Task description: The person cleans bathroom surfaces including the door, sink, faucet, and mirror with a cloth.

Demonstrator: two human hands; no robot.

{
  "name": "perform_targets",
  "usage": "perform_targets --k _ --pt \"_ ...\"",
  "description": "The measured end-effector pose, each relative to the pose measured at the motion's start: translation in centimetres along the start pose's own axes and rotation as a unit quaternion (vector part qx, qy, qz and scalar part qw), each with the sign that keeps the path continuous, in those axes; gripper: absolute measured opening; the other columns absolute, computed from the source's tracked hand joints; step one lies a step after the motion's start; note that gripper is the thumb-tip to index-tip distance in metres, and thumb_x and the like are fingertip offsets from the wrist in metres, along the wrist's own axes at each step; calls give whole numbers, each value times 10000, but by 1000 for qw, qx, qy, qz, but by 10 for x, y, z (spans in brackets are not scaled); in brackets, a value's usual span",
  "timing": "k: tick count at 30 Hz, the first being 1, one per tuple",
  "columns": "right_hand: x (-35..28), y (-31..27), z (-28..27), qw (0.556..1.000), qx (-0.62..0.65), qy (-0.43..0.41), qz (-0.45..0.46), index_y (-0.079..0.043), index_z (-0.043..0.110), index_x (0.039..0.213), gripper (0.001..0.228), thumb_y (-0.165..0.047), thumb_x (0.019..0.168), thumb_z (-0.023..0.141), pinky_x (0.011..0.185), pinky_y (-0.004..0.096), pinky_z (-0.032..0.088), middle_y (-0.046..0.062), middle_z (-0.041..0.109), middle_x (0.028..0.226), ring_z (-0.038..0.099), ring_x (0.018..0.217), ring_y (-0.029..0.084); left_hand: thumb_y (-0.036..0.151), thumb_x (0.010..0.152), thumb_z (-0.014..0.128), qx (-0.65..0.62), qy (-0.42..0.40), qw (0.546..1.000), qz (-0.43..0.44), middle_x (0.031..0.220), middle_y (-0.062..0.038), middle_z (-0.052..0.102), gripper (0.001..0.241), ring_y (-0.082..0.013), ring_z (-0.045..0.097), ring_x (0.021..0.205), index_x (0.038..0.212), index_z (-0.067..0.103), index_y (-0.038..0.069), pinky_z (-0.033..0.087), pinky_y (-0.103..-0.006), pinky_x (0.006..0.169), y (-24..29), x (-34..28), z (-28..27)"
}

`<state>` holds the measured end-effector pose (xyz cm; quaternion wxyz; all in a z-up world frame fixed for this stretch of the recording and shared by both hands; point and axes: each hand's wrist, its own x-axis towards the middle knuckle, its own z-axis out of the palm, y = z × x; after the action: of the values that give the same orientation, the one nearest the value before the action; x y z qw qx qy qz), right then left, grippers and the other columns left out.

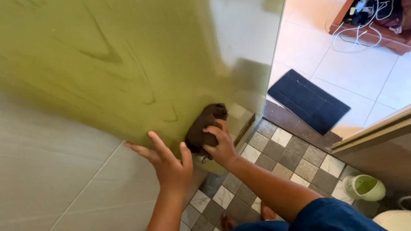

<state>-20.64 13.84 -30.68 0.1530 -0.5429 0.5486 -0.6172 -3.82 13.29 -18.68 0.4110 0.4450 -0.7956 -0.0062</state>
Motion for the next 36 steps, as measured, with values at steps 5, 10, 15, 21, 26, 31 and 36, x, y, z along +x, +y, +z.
perform_targets --k 5,10,15,21,26,31,36 --pt "34 -31 -13 997 60 34 -39 -162 622 1208 574 -16 701 847 1013 421 518 165 493 1346 586 1214 371 210 1014 627 -24 -15 999 -45 1545 -490 -303 987 -702 -28 1527 1687 -91 143 349 -642 1207 11 8 1" --pt "90 -59 -30 987 59 76 -126 -182 630 1235 629 -17 677 870 1076 457 498 176 499 1375 572 1263 390 172 950 668 42 13 998 -53 1529 -468 -301 1064 -720 0 1504 1666 -119 194 355 -635 1190 13 14 8" --pt "90 -24 -31 984 14 74 -161 -211 654 1232 647 -52 662 917 1051 465 522 189 497 1385 589 1246 402 143 983 689 55 28 997 -41 1533 -473 -309 1094 -717 -1 1530 1670 -159 219 414 -609 1175 12 14 11" --pt "57 40 -26 992 33 78 -97 -164 621 1213 626 -3 652 849 1067 476 463 203 482 1367 540 1252 436 182 964 729 96 35 993 -65 1499 -471 -317 1137 -742 -78 1486 1652 -176 199 432 -618 1117 6 14 22" --pt "49 54 -30 994 76 48 58 -147 562 1222 591 31 707 793 1058 464 475 185 429 1357 533 1254 399 183 969 720 154 45 986 -52 1526 -438 -298 1156 -737 19 1480 1661 -206 190 410 -678 1150 4 14 26" --pt "142 -46 -62 979 25 89 -179 -183 635 1219 585 -44 711 889 1008 469 537 180 492 1345 572 1219 399 259 961 684 125 72 987 -77 1547 -495 -223 1086 -730 252 1455 1658 -147 192 452 -629 1078 -18 3 40" --pt "246 -100 -107 963 -33 121 -240 -176 669 1226 646 -82 637 917 1032 483 525 191 521 1344 570 1234 405 412 887 700 216 91 961 -148 1571 -492 -32 1115 -690 319 1408 1651 -81 188 403 -692 1090 -52 -3 68"
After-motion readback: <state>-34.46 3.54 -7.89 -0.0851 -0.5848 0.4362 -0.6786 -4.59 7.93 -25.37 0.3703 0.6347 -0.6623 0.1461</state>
